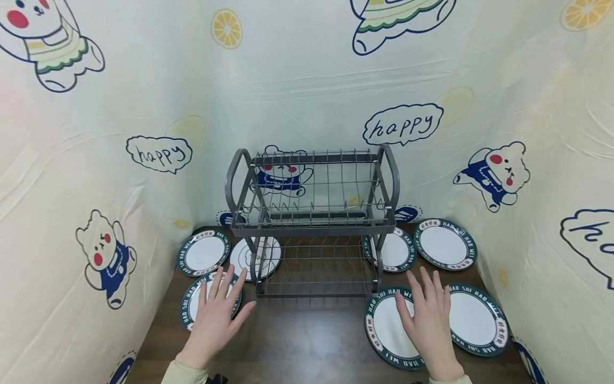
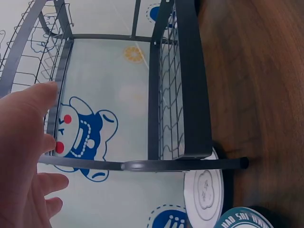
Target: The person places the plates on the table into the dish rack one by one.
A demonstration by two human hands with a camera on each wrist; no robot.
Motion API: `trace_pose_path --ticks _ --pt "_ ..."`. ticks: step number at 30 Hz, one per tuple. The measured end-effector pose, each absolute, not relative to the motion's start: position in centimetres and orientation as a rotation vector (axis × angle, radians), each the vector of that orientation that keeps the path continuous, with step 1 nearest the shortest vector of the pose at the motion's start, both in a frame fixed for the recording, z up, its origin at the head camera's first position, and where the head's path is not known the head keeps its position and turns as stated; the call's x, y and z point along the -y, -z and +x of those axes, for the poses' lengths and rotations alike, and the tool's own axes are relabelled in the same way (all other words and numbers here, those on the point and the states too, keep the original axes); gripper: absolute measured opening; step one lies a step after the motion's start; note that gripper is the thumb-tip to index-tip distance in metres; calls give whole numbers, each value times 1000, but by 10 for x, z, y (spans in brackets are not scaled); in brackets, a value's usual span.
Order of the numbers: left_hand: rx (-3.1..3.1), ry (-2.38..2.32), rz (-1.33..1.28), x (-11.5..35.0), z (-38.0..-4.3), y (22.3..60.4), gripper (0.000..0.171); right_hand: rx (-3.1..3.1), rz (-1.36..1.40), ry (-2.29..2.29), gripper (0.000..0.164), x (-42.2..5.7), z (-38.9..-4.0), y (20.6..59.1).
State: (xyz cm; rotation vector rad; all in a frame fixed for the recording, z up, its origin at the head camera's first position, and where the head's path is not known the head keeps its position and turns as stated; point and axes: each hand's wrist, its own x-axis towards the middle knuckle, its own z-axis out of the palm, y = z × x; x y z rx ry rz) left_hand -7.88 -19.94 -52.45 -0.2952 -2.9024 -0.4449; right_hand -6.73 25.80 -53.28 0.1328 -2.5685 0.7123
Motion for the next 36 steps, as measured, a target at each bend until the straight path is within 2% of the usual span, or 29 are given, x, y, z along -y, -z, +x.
trace_pose_path --ticks 9,18,36 --pt "2800 457 -333 200 -79 523 69 2557 132 -731 51 -256 -68 532" --pt "2678 478 -398 200 -78 521 47 2494 173 -717 39 -255 -68 534" --pt "2508 514 -465 207 -85 505 27 2517 186 -718 37 -254 -67 533"
